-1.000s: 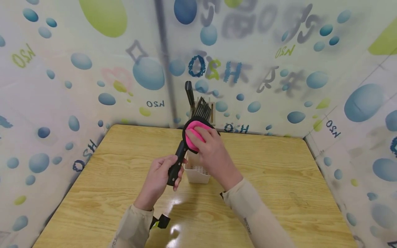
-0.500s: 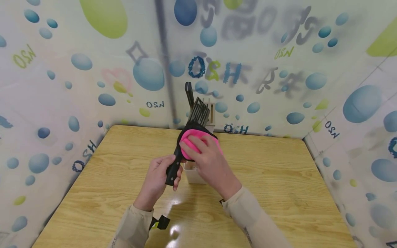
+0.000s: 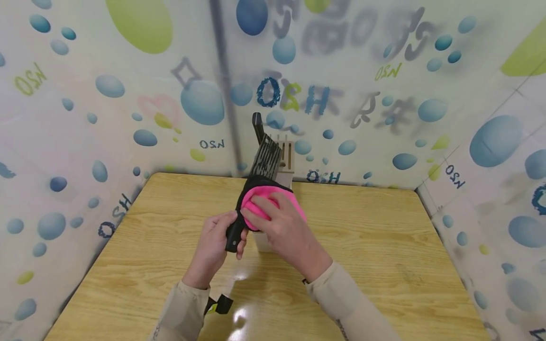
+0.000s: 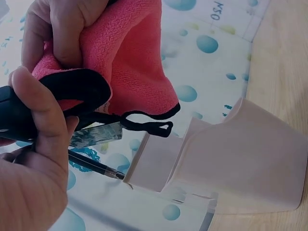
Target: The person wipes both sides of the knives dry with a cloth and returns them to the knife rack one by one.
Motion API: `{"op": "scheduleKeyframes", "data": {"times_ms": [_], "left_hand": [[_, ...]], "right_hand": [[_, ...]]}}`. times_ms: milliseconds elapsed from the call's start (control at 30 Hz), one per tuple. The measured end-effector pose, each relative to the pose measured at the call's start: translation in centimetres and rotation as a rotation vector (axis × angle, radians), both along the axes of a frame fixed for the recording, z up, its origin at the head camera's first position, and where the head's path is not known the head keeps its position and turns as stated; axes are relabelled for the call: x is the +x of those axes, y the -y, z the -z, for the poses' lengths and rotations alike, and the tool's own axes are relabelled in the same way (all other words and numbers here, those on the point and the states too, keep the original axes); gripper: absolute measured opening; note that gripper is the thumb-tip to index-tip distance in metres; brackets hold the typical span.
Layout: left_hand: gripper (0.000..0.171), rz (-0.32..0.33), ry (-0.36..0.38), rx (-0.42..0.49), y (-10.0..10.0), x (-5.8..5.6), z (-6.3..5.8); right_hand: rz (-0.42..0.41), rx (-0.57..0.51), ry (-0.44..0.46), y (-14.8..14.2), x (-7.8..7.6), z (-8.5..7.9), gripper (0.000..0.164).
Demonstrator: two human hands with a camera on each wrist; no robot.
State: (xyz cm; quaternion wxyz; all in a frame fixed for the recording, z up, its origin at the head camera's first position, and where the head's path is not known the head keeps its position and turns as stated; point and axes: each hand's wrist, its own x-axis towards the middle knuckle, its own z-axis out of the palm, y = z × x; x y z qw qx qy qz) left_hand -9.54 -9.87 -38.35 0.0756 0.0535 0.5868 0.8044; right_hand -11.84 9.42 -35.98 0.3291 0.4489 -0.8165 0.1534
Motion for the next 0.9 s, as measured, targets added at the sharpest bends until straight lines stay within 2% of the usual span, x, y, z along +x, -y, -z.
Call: {"op": "scheduleKeyframes", "data": {"times_ms": [167, 467, 667, 900], "left_hand": [[0.041, 0.007, 0.005, -0.022, 0.0, 0.1, -0.1], [0.038, 0.028, -0.021, -0.100, -0.1, 0.2, -0.2], [0.034, 0.063, -0.063, -0.155, -0.1, 0.3, 0.0], [0.030, 0.051, -0.104, -0.230, -0.3, 0.3, 0.1]], "right_hand": [[0.029, -0.004, 0.015, 0.1, 0.0, -0.1, 0.050], [0.053, -0.028, -0.028, 0.0, -0.9, -0.1, 0.058], [0.090, -0.013, -0.043, -0.3, -1.6, -0.4, 0.058], [0.144, -0.003, -0.054, -0.5, -2.2, -0.5, 0.055]]}}
